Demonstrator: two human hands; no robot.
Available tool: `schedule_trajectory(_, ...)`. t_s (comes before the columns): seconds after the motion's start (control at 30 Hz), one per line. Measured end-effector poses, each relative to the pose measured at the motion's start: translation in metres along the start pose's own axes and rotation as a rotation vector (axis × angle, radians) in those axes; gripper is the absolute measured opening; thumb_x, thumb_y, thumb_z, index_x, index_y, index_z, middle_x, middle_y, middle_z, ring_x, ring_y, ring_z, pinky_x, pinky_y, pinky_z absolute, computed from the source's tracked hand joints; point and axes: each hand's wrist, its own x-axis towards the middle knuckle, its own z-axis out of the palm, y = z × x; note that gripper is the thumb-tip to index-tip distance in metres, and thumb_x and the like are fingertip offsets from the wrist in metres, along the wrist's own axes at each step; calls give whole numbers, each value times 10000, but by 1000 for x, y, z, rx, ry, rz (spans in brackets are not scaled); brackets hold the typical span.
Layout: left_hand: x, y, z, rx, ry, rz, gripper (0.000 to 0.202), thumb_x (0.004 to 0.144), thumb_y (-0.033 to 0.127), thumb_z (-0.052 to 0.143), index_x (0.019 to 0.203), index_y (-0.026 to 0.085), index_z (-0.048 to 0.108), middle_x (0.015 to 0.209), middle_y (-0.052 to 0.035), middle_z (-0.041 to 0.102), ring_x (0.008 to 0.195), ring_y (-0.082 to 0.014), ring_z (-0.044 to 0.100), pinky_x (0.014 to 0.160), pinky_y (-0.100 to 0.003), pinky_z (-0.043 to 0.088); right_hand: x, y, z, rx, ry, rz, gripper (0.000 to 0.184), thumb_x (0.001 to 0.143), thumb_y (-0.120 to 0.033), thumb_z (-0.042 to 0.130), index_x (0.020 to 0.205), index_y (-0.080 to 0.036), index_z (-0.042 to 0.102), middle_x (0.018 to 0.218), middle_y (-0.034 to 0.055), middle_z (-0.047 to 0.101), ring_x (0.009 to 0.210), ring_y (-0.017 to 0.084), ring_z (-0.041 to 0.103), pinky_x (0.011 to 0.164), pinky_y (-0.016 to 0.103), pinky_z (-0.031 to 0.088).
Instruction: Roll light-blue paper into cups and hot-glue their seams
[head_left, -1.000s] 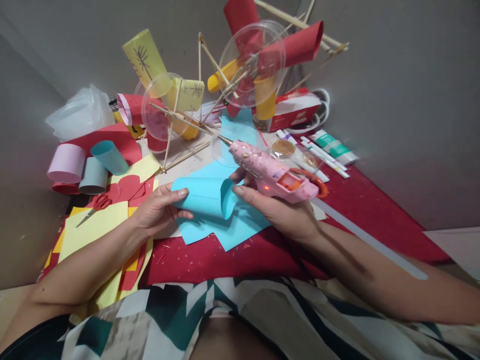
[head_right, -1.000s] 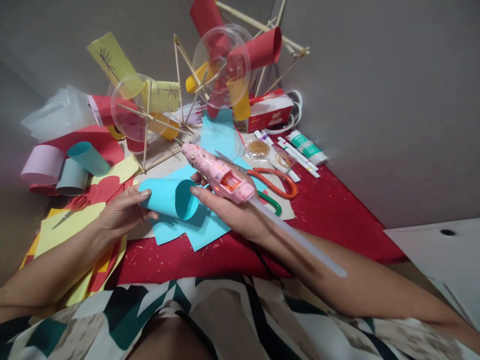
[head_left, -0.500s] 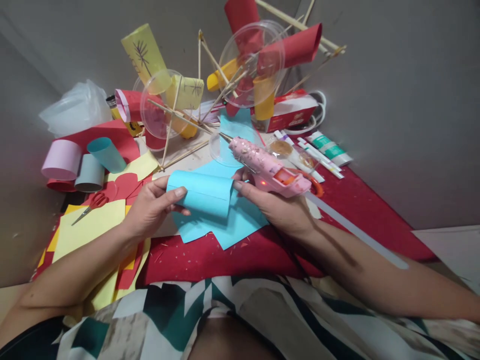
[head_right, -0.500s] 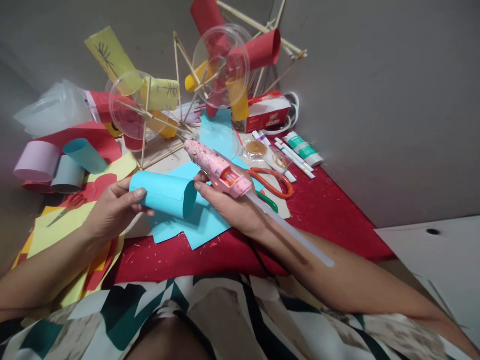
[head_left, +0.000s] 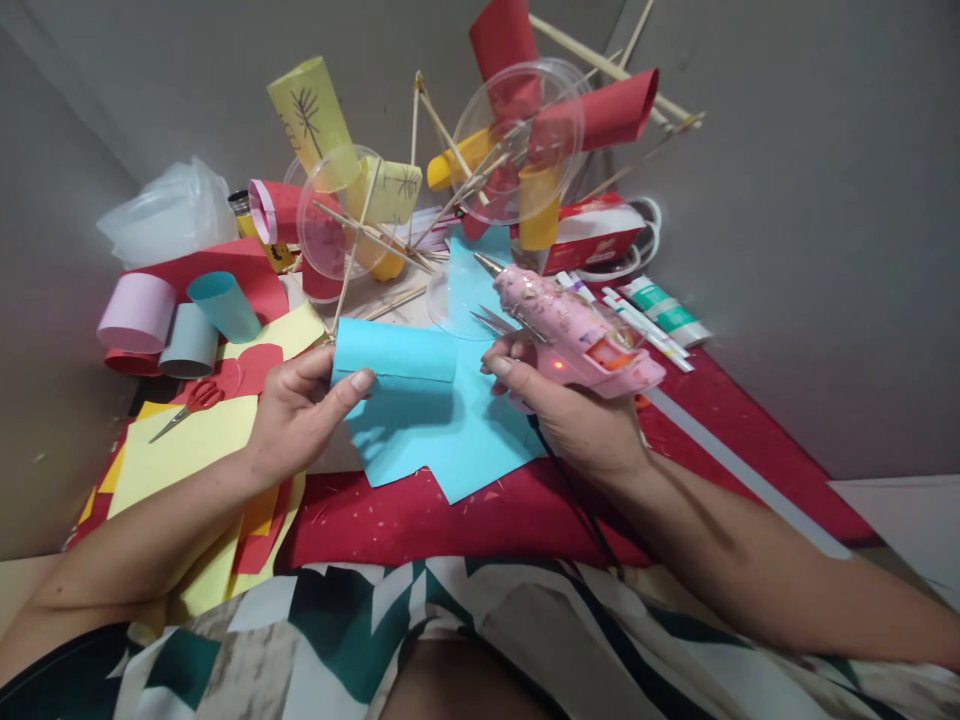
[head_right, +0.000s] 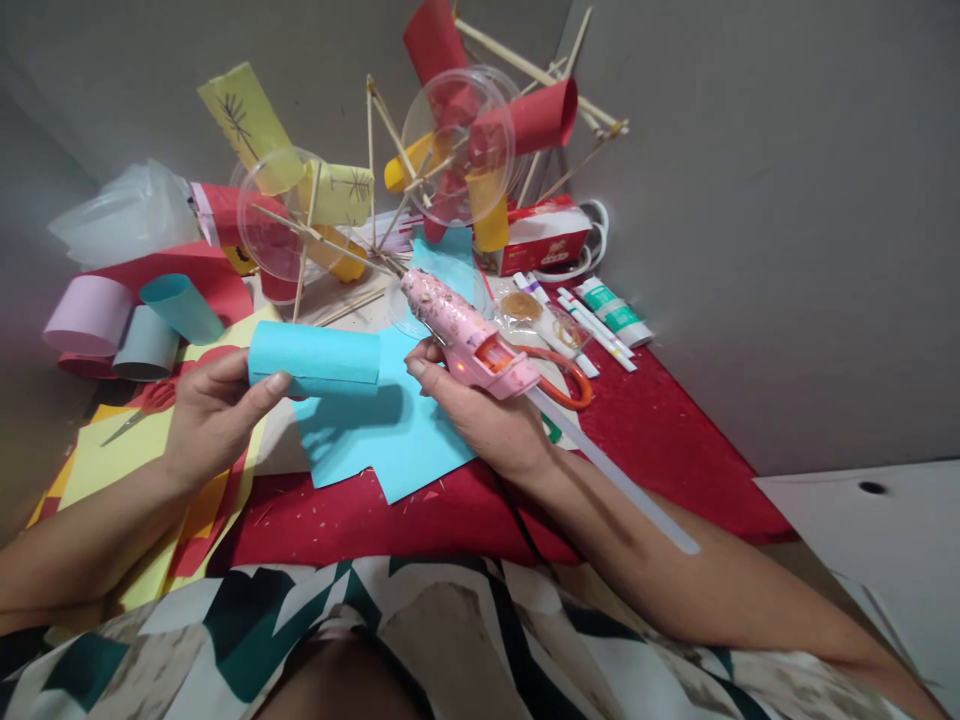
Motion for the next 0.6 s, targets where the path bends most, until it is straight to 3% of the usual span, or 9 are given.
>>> schedule_trajectory(0.2, -1, 2, 1, 339, 33, 283, 283, 866, 266, 730, 613, 208, 614, 570, 31, 480, 554, -118, 405, 558, -264, 360, 0, 4, -2, -1, -6, -2, 170, 884, -413, 733, 802, -273, 683, 809, -40, 645, 726, 148, 576, 780, 333, 454)
schedule_trajectory(0.33, 0, 2, 2, 416, 29, 374, 220, 850, 245, 727, 663, 221, 615, 591, 23, 520, 550, -123, 425, 571, -267, 373, 0, 9, -2, 30, -5, 0, 172, 878, -426, 757, 814, -281, 692, 841, -48, 664, 739, 144, 599, 798, 329, 466)
schedule_trajectory(0.6, 1, -7, 3, 498, -45, 400, 197, 871, 287, 684, 686, 231, 647, 594, -11, 602, 553, -150, 496, 615, -290, 434, -1, 9, 0, 39, 21, 33, 214, 840, -467, 787, 842, -277, 688, 897, -22, 686, 752, 168, 633, 764, 337, 510)
